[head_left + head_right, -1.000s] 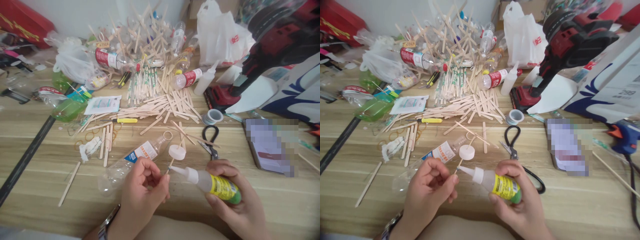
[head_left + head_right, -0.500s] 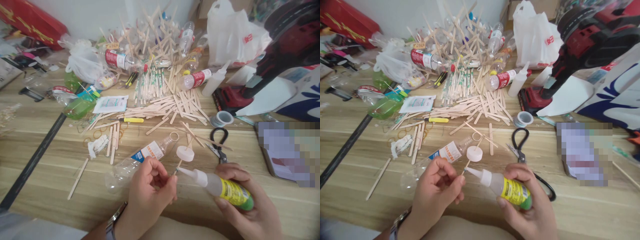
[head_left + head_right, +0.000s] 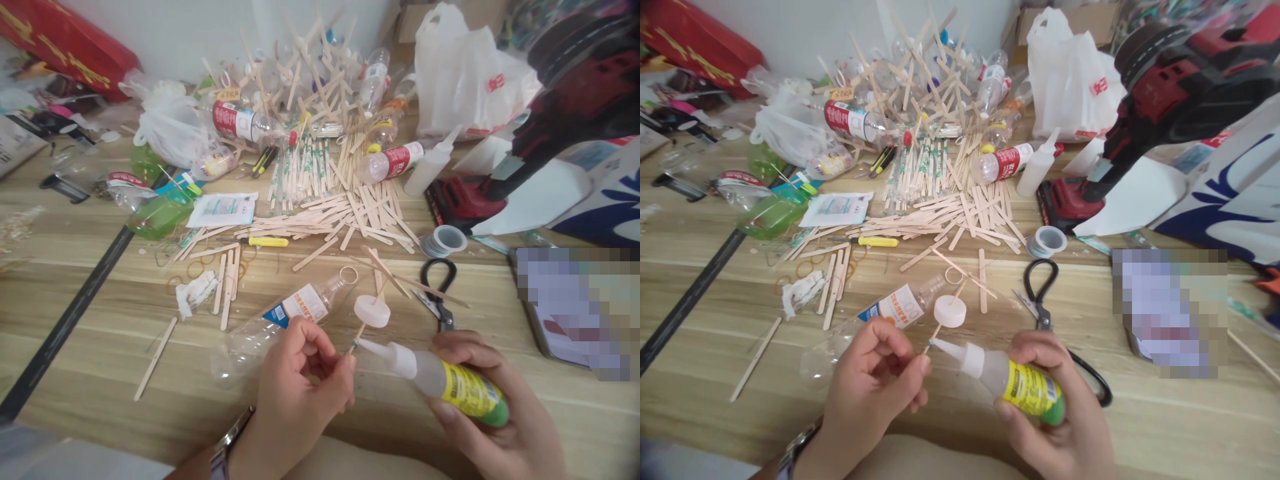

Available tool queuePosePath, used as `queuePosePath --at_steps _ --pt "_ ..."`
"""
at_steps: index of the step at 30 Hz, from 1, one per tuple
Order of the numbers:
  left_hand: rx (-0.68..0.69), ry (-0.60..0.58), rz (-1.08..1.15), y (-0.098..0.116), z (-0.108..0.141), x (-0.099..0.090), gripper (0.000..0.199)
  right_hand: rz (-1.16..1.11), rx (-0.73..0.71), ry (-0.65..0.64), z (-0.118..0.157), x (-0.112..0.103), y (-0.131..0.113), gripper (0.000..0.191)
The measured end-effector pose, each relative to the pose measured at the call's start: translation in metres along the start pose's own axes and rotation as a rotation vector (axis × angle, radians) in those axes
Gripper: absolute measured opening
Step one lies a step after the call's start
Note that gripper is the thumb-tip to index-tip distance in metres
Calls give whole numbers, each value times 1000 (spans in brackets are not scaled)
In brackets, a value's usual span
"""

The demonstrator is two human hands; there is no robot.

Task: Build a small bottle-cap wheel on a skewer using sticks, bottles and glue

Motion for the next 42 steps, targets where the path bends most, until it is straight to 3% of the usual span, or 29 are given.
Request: queuePosePath --at_steps 42 --pt "12 0 11 0 0 0 33 -13 32 -18 1 1 1 23"
Point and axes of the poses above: each hand's wrist, its own z-axis away from the middle knuckle, its own x-axis out of the palm, y = z × x, the point moved 2 cm from there along -z, towards the middle knuckle, and after that the axes turned 1 degree about x, right-handed, at the moved point
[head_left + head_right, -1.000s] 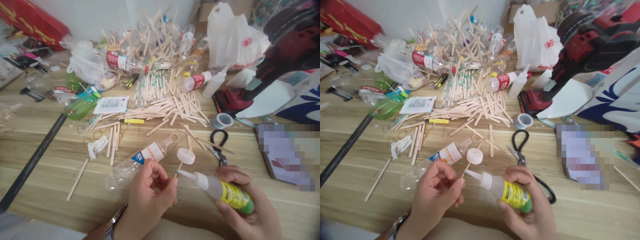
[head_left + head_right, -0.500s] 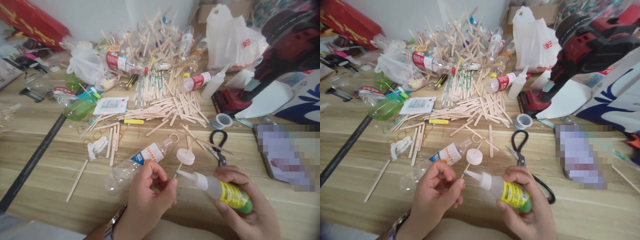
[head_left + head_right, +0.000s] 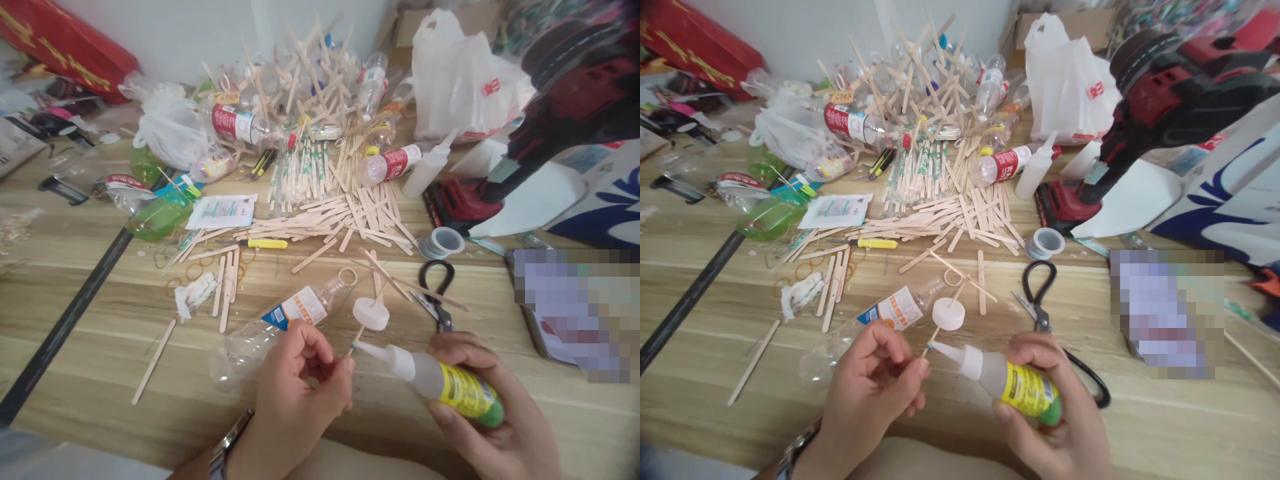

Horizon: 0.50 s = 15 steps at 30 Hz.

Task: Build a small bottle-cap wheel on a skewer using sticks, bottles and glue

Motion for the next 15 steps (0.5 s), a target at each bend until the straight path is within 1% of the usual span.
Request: queuePosePath --at_steps 15 --pt "-12 -3 -4 -1 0 0 34 39 -28 23 0 -1 -1 22"
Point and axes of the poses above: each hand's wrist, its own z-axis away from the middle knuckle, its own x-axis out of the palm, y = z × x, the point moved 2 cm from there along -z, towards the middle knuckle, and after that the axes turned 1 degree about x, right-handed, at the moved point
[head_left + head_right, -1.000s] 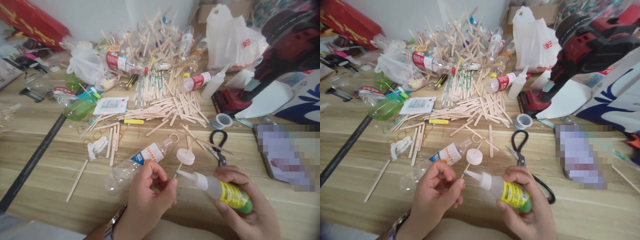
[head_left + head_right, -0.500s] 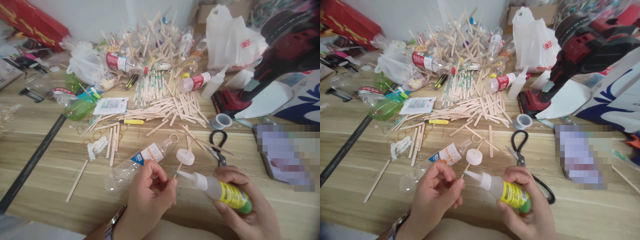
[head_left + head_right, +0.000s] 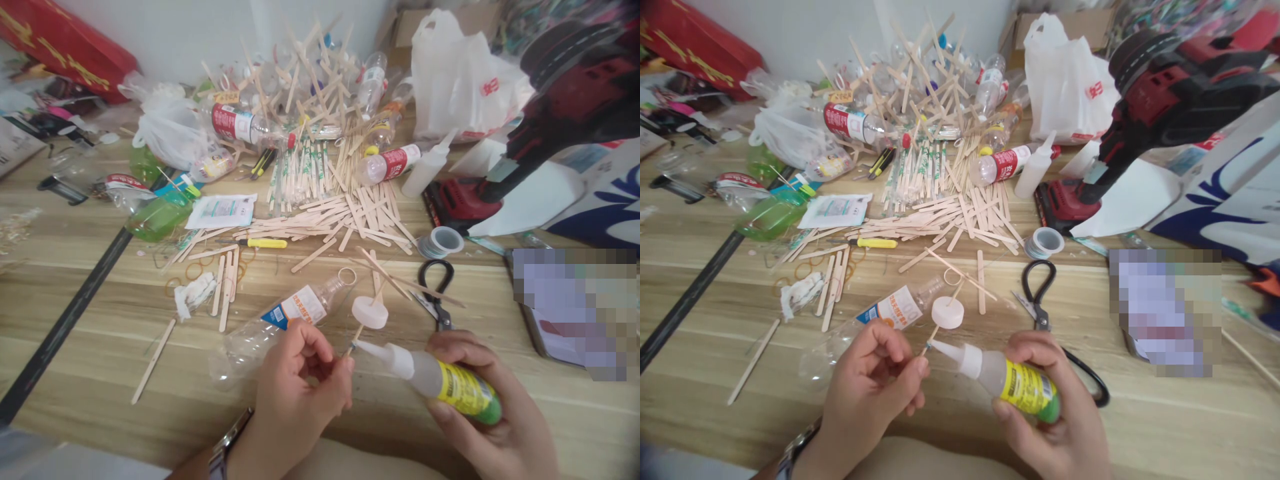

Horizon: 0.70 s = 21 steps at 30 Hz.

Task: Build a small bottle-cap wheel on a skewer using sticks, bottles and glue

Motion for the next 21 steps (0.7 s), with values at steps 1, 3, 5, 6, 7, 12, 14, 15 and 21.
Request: queuePosePath --at_steps 1,3,5,6,7,12,14,15,21 --pt "-1 -1 0 0 0 0 34 1 1 -1 0 0 0 22" --pt "-2 -1 0 0 0 0 35 1 -2 -5 -1 0 0 22" --pt "-3 1 -2 0 0 0 35 0 1 -9 -1 1 0 22" --pt "-5 2 -3 0 0 0 35 0 1 -8 -1 1 0 22" --pt "-5 2 -2 0 0 0 35 0 4 -9 -1 1 0 22" --pt "0 -6 5 -1 0 -1 35 -14 13 4 -2 1 -1 21" --pt "0 -7 4 0 0 0 35 -18 13 8 -2 2 -1 21" --pt "0 -6 4 0 0 0 35 -18 10 11 -2 2 0 21" --pt "11 2 5 0 0 0 37 -2 3 7 -2 0 -1 22"
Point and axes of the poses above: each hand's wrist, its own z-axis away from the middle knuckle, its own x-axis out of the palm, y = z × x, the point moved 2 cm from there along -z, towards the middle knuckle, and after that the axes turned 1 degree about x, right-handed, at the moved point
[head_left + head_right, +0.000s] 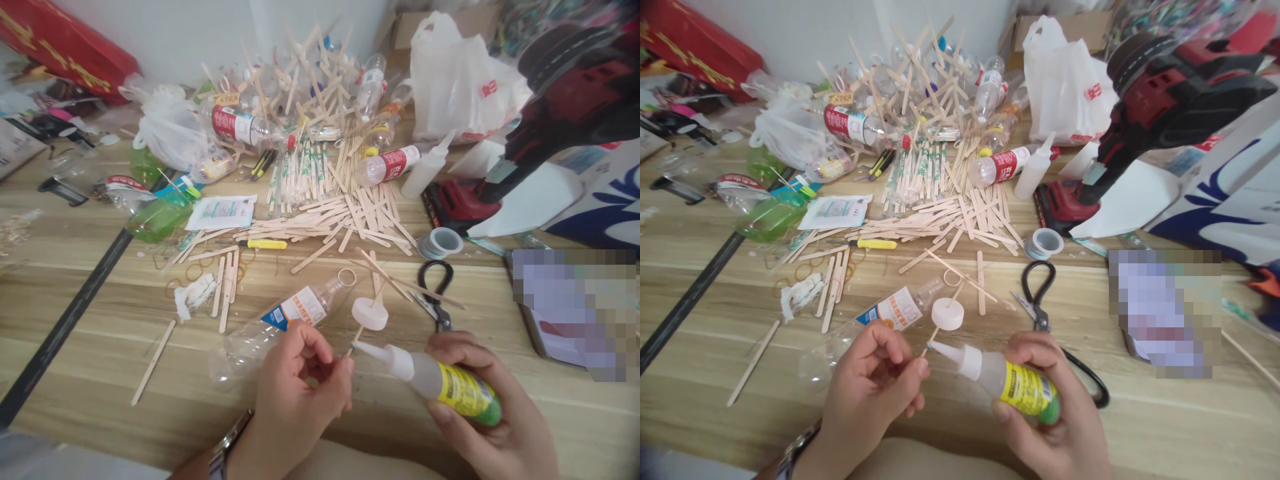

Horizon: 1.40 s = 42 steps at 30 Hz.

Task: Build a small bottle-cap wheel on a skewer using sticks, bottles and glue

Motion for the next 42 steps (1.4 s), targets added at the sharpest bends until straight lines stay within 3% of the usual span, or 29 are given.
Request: queuePosePath --at_steps 18,42 --pt "-14 -14 4 0 0 0 37 -27 34 -5 2 0 0 23" --pt "-17 -16 24 -1 0 0 35 29 -24 -26 1 1 0 20"
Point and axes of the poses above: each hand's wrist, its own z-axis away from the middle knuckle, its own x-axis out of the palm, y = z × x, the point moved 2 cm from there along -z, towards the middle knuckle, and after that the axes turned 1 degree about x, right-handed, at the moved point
